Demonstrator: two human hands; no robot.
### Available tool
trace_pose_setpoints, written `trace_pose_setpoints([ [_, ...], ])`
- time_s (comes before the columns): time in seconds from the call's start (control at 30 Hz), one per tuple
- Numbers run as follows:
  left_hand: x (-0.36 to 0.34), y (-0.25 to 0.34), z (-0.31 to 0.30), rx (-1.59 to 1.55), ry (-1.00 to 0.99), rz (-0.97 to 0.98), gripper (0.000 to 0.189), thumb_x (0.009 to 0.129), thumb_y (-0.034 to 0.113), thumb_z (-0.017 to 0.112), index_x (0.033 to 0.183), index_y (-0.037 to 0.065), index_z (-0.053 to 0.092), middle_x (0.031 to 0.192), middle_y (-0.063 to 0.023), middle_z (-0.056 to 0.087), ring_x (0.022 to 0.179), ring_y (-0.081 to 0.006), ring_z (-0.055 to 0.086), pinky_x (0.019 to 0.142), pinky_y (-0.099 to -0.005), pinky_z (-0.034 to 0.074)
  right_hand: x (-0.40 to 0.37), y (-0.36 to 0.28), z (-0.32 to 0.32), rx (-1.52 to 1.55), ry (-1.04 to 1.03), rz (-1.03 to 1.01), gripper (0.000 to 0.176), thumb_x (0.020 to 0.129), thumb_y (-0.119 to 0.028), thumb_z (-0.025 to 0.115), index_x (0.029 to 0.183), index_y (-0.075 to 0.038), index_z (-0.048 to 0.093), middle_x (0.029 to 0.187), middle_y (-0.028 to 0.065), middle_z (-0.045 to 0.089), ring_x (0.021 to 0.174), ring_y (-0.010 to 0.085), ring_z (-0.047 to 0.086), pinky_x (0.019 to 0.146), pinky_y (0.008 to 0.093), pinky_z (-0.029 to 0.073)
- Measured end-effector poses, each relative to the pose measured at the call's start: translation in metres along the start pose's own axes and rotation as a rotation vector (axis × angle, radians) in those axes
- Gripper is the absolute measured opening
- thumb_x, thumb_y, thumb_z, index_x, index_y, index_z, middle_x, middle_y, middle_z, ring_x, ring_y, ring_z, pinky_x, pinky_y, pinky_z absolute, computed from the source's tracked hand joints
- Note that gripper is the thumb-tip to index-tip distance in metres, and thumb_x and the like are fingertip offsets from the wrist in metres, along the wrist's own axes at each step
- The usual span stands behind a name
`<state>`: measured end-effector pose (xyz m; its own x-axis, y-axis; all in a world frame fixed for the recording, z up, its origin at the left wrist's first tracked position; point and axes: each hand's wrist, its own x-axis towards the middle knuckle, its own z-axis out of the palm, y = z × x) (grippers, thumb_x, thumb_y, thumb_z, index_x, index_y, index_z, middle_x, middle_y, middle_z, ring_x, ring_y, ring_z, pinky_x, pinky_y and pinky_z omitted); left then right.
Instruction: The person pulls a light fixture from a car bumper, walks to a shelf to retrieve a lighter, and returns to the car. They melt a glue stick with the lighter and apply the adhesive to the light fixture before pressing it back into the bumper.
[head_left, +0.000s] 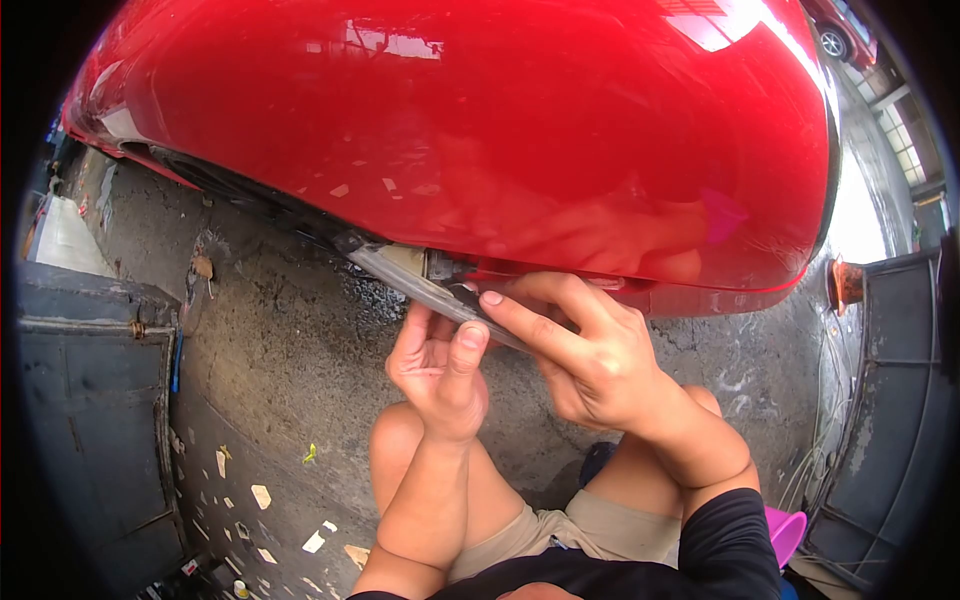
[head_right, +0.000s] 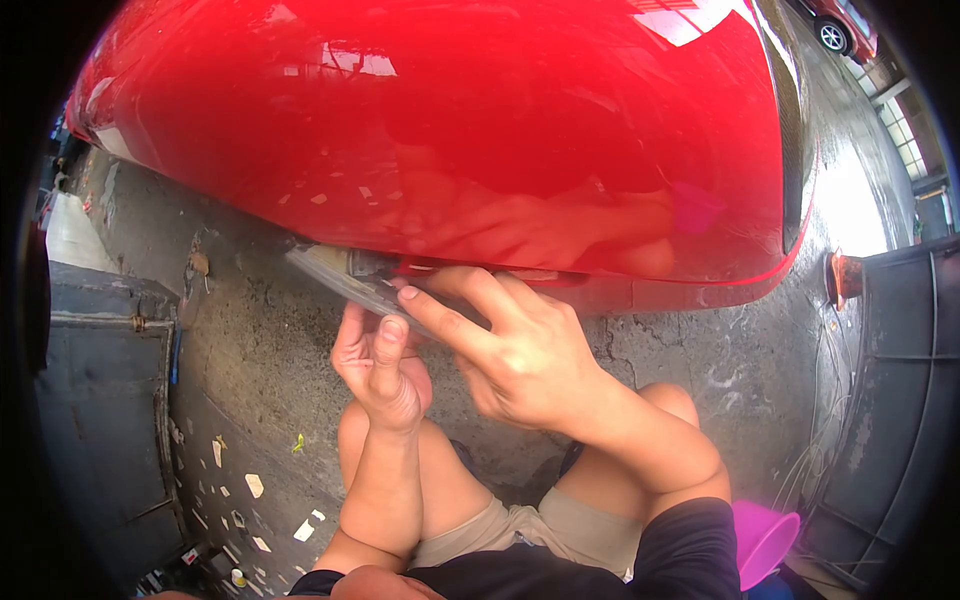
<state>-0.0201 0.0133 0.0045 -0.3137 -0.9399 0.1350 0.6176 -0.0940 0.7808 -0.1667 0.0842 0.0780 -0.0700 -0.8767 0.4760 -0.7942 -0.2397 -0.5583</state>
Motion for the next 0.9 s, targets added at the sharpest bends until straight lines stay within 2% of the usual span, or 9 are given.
trace_pose_setpoints([
  [0.07,0.001,-0.001,0.000,0.004,-0.004,0.016,0.051,0.093,0.007,0.075,0.136,-0.010,0.055,0.124,-0.0168,0.067,0.112,-0.0210,0.065,0.099,-0.0354,0.054,-0.003,0.004,0.001,-0.065,0.001,-0.037,0.056,0.075,-0.002,0.068,0.131,-0.010,0.068,0.117,0.0088,0.067,0.086,0.0269,0.068,0.064,0.0369,0.058],
  [0.37,0.002,0.002,0.004,0.004,0.007,-0.001,0.053,0.092,0.009,0.074,0.137,-0.011,0.054,0.124,-0.0174,0.067,0.111,-0.0213,0.066,0.096,-0.0355,0.056,-0.007,0.008,0.001,-0.015,0.021,-0.051,0.062,0.065,0.004,0.065,0.127,-0.001,0.068,0.110,0.0119,0.068,0.082,0.0285,0.069,0.063,0.0378,0.058],
  [0.47,0.001,0.002,0.004,0.057,-0.023,-0.004,0.055,0.095,0.015,0.071,0.140,-0.010,0.052,0.126,-0.0166,0.065,0.114,-0.0234,0.065,0.100,-0.0376,0.056,-0.008,0.006,-0.003,-0.002,0.001,-0.014,0.061,0.066,0.004,0.065,0.127,0.000,0.067,0.109,0.0129,0.068,0.083,0.0296,0.069,0.063,0.0386,0.058],
  [0.57,0.001,0.003,0.004,0.071,-0.013,-0.016,0.053,0.095,0.015,0.071,0.139,-0.009,0.053,0.126,-0.0159,0.065,0.112,-0.0232,0.066,0.097,-0.0383,0.057,-0.009,0.006,-0.006,0.002,-0.007,0.021,0.060,0.067,0.006,0.063,0.127,0.001,0.067,0.109,0.0134,0.068,0.083,0.0310,0.069,0.063,0.0401,0.058],
  [0.67,-0.001,0.002,-0.001,0.102,-0.005,-0.023,0.050,0.095,0.014,0.070,0.137,-0.008,0.054,0.125,-0.0154,0.065,0.111,-0.0235,0.066,0.094,-0.0393,0.060,-0.012,0.004,-0.012,0.126,-0.033,0.108,0.052,0.076,0.008,0.061,0.128,0.003,0.066,0.108,0.0154,0.067,0.086,0.0314,0.069,0.070,0.0380,0.058],
  [0.77,-0.001,0.002,-0.008,0.123,0.002,-0.054,0.048,0.095,0.013,0.069,0.136,-0.007,0.054,0.125,-0.0160,0.065,0.110,-0.0249,0.067,0.093,-0.0410,0.062,-0.019,0.000,-0.024,0.401,-0.016,0.233,0.041,0.087,0.006,0.060,0.127,0.004,0.067,0.109,0.0173,0.067,0.093,0.0306,0.069,0.081,0.0360,0.057],
  [0.87,-0.003,0.002,-0.008,0.086,0.023,-0.063,0.047,0.096,0.012,0.067,0.137,-0.006,0.053,0.127,-0.0169,0.064,0.109,-0.0263,0.068,0.092,-0.0434,0.063,-0.035,-0.007,-0.053,0.518,-0.015,0.409,0.033,0.094,0.001,0.059,0.126,0.004,0.068,0.111,0.0181,0.068,0.100,0.0291,0.068,0.090,0.0353,0.053],
  [0.9,-0.004,0.003,-0.005,0.084,0.036,-0.062,0.047,0.096,0.012,0.066,0.137,-0.006,0.053,0.127,-0.0174,0.064,0.109,-0.0269,0.068,0.092,-0.0443,0.063,-0.049,-0.008,-0.067,0.460,-0.001,0.462,0.032,0.095,0.000,0.058,0.125,0.004,0.069,0.111,0.0179,0.068,0.100,0.0288,0.068,0.090,0.0356,0.053],
])
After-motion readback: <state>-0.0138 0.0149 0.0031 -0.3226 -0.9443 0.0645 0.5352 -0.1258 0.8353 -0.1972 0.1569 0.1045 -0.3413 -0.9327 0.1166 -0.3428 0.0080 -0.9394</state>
